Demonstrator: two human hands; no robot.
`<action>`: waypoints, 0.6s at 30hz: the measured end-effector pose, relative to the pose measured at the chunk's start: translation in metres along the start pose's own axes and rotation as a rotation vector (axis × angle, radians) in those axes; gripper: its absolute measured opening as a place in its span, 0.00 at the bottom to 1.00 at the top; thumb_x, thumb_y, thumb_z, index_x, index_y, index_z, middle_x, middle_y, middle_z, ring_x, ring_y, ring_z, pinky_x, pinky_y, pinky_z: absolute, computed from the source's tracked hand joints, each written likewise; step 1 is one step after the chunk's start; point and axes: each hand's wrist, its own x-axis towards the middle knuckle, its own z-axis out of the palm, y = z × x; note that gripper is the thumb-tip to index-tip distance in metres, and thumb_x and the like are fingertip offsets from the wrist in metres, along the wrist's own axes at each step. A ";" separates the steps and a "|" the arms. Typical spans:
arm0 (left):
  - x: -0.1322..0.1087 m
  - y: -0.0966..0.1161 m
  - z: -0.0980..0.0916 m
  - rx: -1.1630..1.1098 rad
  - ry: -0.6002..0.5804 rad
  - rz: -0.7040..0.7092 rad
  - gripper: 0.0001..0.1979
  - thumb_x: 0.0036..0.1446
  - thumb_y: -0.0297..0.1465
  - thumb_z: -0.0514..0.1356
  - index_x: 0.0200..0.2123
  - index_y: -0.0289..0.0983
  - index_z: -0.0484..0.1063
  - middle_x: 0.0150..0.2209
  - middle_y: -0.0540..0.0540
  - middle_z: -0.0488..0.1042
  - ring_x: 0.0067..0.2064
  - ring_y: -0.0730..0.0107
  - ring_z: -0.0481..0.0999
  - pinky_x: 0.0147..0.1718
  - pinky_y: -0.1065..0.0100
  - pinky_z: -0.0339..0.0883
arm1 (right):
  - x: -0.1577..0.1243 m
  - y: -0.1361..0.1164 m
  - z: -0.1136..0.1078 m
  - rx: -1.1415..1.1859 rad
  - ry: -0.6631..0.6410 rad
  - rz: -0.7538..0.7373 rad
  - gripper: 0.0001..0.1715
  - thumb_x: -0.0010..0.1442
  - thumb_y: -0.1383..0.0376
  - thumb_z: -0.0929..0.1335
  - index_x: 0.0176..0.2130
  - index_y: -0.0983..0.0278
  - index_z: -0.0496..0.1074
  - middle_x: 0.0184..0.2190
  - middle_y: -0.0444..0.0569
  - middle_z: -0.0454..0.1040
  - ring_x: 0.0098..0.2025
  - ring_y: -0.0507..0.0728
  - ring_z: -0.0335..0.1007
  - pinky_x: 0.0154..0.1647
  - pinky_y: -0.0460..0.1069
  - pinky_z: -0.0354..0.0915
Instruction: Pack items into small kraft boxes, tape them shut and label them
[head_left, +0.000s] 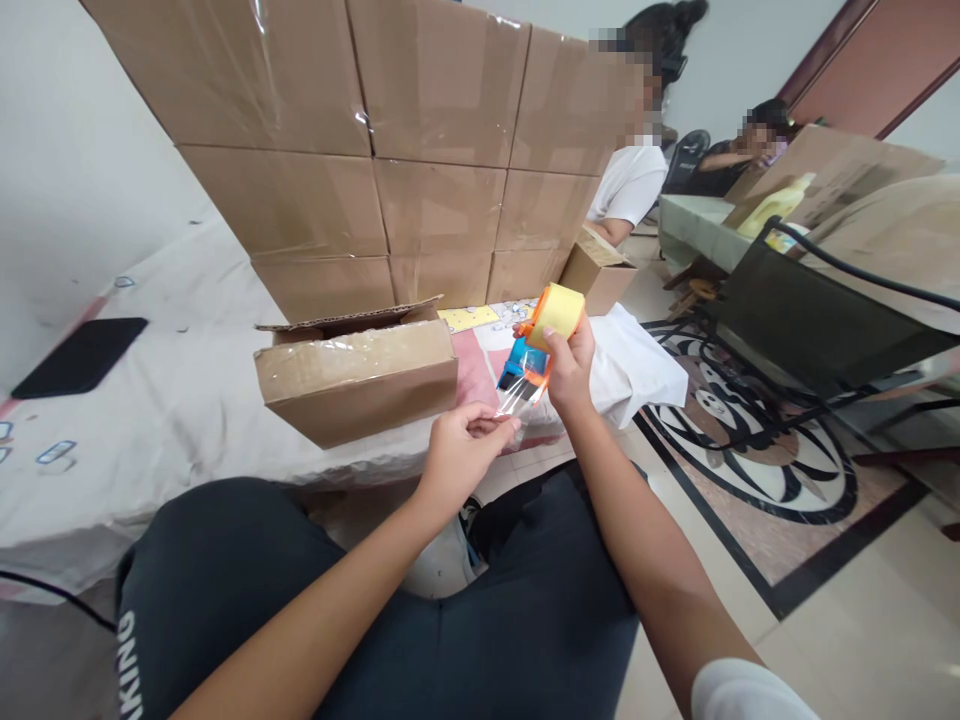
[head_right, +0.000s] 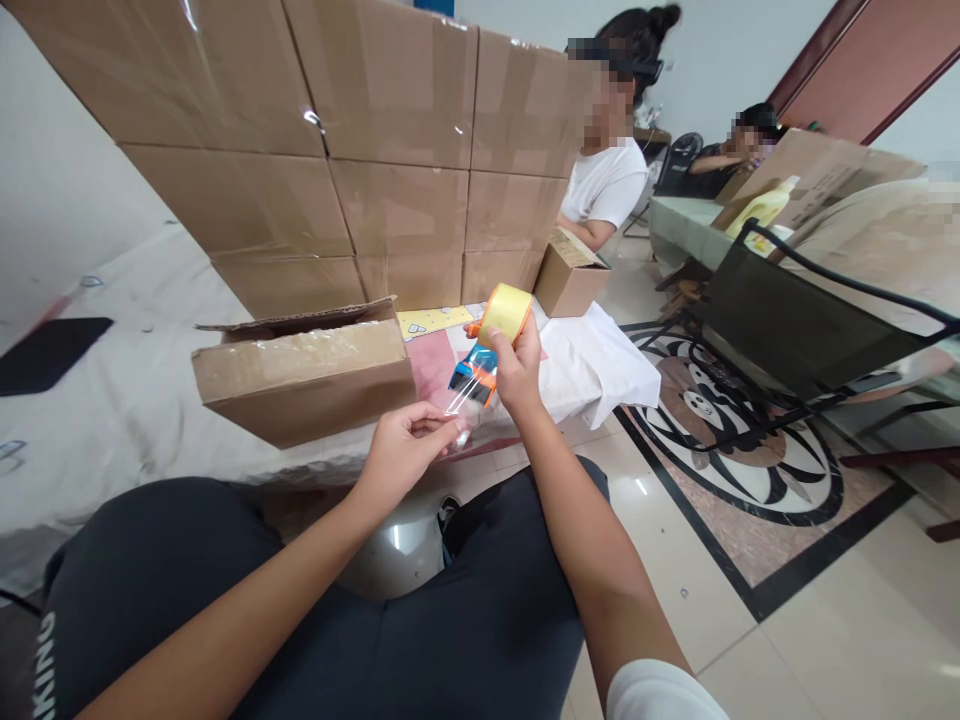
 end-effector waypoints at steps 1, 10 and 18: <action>0.000 0.001 0.000 0.007 0.009 -0.002 0.08 0.49 0.35 0.68 0.27 0.35 0.77 0.23 0.48 0.77 0.25 0.71 0.75 0.24 0.73 0.68 | 0.000 0.000 0.000 -0.003 0.003 0.003 0.21 0.58 0.54 0.70 0.49 0.57 0.66 0.36 0.47 0.79 0.38 0.60 0.79 0.44 0.58 0.75; -0.012 0.016 0.001 0.005 -0.017 0.026 0.07 0.49 0.34 0.68 0.27 0.36 0.77 0.24 0.47 0.78 0.26 0.69 0.76 0.26 0.71 0.68 | -0.002 0.004 -0.004 -0.024 0.021 0.009 0.23 0.57 0.52 0.72 0.48 0.57 0.67 0.36 0.45 0.78 0.36 0.59 0.79 0.43 0.57 0.75; 0.007 -0.009 -0.005 0.007 0.039 -0.020 0.08 0.48 0.34 0.68 0.26 0.35 0.76 0.22 0.48 0.77 0.24 0.72 0.74 0.23 0.73 0.66 | -0.004 -0.001 0.005 0.029 0.034 0.003 0.20 0.56 0.58 0.70 0.47 0.59 0.67 0.34 0.46 0.78 0.36 0.59 0.79 0.42 0.57 0.75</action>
